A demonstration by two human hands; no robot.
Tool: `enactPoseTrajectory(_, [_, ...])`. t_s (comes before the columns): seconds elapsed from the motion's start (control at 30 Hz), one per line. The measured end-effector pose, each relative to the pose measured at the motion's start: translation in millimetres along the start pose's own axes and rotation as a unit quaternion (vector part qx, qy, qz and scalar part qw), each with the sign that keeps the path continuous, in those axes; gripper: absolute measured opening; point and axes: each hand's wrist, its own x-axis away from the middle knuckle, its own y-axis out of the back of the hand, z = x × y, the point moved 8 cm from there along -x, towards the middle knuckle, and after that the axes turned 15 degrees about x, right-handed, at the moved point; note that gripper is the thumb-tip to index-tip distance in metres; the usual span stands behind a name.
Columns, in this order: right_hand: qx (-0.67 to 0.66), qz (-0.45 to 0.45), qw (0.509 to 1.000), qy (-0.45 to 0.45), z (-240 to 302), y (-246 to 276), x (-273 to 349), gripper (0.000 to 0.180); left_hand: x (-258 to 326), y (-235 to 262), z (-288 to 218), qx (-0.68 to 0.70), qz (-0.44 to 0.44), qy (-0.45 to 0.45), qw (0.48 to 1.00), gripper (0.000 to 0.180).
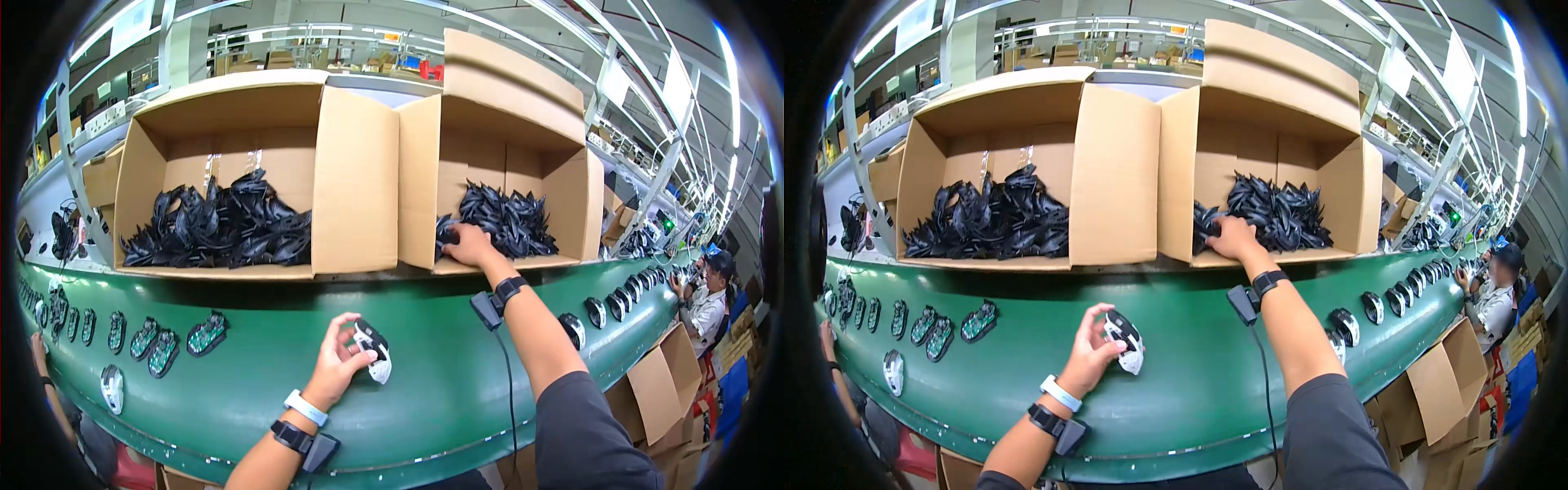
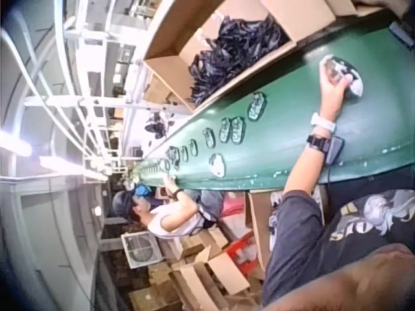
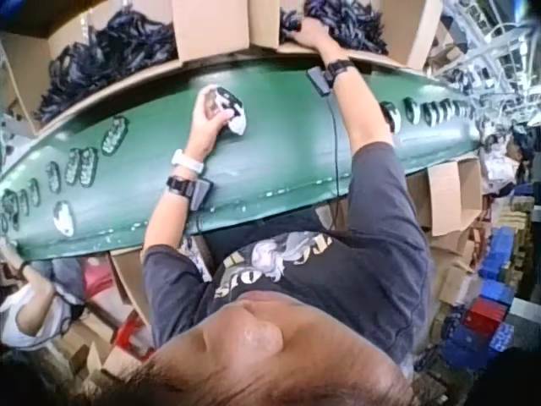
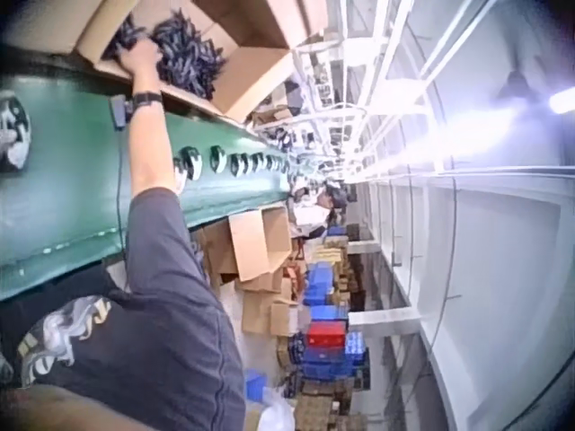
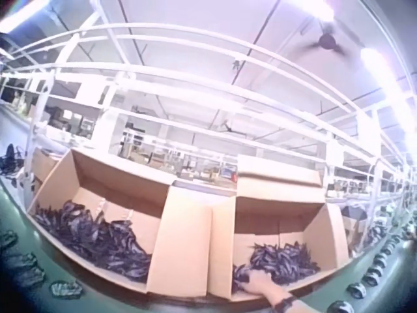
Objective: The person assembles computer mice on a green workbench. They pick up a white mouse base, attach a black plastic shell, and place the completed unit into a cardboard box. The process is repeated for multiple units throughout the clip.
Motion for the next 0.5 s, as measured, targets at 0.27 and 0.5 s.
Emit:
enactPoseTrajectory(0.27, [0.049, -0.122, 0.991, 0.014, -11, 5, -24, 0.024, -16, 5, 16, -0.027, -0.010, -0.019, 0.999, 0.068])
enactPoseTrajectory(0.5, [-0.421, -0.161, 0.893, -0.007, -13, 65, 34, 0.015, -6, 10, 8, 0.015, -0.045, -0.027, 0.998, 0.068])
